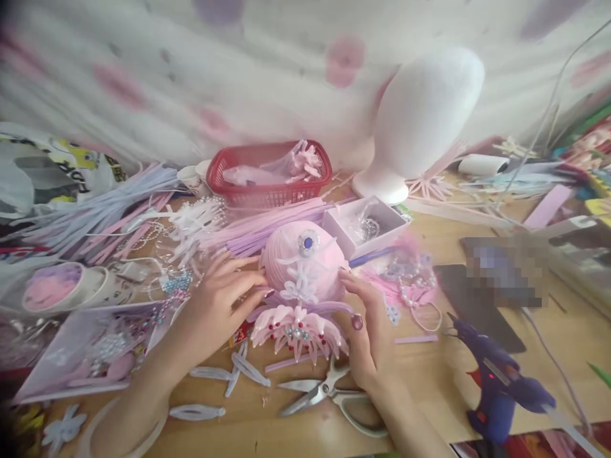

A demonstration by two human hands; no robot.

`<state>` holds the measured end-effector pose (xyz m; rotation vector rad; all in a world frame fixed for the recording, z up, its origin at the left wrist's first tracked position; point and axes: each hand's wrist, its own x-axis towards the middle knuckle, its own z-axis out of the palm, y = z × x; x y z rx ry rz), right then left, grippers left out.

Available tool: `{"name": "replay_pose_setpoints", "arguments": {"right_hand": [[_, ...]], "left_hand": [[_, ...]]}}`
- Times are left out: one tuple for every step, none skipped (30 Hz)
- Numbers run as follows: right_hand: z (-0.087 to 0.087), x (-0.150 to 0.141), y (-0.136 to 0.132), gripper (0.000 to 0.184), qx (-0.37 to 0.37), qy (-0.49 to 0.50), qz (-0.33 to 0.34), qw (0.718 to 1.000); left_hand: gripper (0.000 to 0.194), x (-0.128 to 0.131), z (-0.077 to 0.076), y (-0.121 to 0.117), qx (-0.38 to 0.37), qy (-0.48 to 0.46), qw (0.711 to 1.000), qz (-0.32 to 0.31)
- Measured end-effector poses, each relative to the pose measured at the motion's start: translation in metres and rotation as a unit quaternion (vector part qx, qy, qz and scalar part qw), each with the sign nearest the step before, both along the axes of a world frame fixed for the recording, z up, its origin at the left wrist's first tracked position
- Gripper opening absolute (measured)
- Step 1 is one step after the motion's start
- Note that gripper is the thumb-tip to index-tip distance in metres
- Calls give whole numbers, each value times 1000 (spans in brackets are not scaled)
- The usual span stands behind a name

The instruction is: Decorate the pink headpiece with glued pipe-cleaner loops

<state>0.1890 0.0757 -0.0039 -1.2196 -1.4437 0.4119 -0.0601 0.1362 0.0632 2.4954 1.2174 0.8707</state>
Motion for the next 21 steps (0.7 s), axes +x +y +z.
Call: {"name": "replay_pose_setpoints", "arguments": {"right_hand": [[-1,0,-1,43,-4,6,-4,1000],[-1,-1,-1,45,-6,12,-12,1000],[-1,-2,-1,48,-8,15,-21,1000],[0,-3,-1,52,-9,16,-31,999],[0,-4,-2,54,-11,17,-38,999],[1,-5,-2,55,-13,19,-40,999],[3,-5,-3,55,-17,24,-38,999],[5,-6,-3,54,-21,32,-35,999],[7,-6,-4,53,-28,42,-30,998],[8,-6,-5,52,-35,53,-25,998],[10,-5,-6,51,-41,63,-21,997],[11,-4,-6,51,-47,68,-18,996],[12,-3,-6,50,-49,70,-15,996],[12,-2,-7,49,-48,69,-9,996],[12,-1,-7,49,-45,68,0,997],[12,0,-6,48,-39,67,10,997],[11,0,-6,48,-35,68,19,997],[11,0,-6,49,-30,72,26,997],[11,0,-5,49,-25,76,29,996],[11,0,-5,49,-24,80,30,996],[11,0,-4,49,-24,83,30,996]], "left_hand": [[15,0,-1,-1,-1,4,1000,4],[15,1,-1,-1,-2,7,1000,7],[16,1,-1,-2,-4,10,1000,9],[17,1,0,-2,-7,12,1000,11],[19,2,1,-3,-11,12,1000,12],[20,2,2,-2,-14,12,1000,14],[20,3,3,-2,-15,13,1000,15],[21,3,4,-2,-12,16,1000,13],[21,3,5,-1,-4,22,1000,9],[21,2,5,-1,7,32,999,2],[20,2,6,-1,19,47,999,-7],[21,0,6,-1,32,62,997,-14],[22,-1,6,-2,39,78,996,-23],[22,-3,7,-2,41,94,994,-32],[22,-5,7,-3,36,108,993,-40],[22,-6,8,-3,28,119,991,-47],[21,-8,9,-3,20,126,991,-52],[20,-9,10,-3,11,130,990,-57],[19,-10,11,-3,6,131,989,-62],[18,-11,12,-3,5,129,989,-65],[18,-11,13,-3,3,128,989,-70]]}}
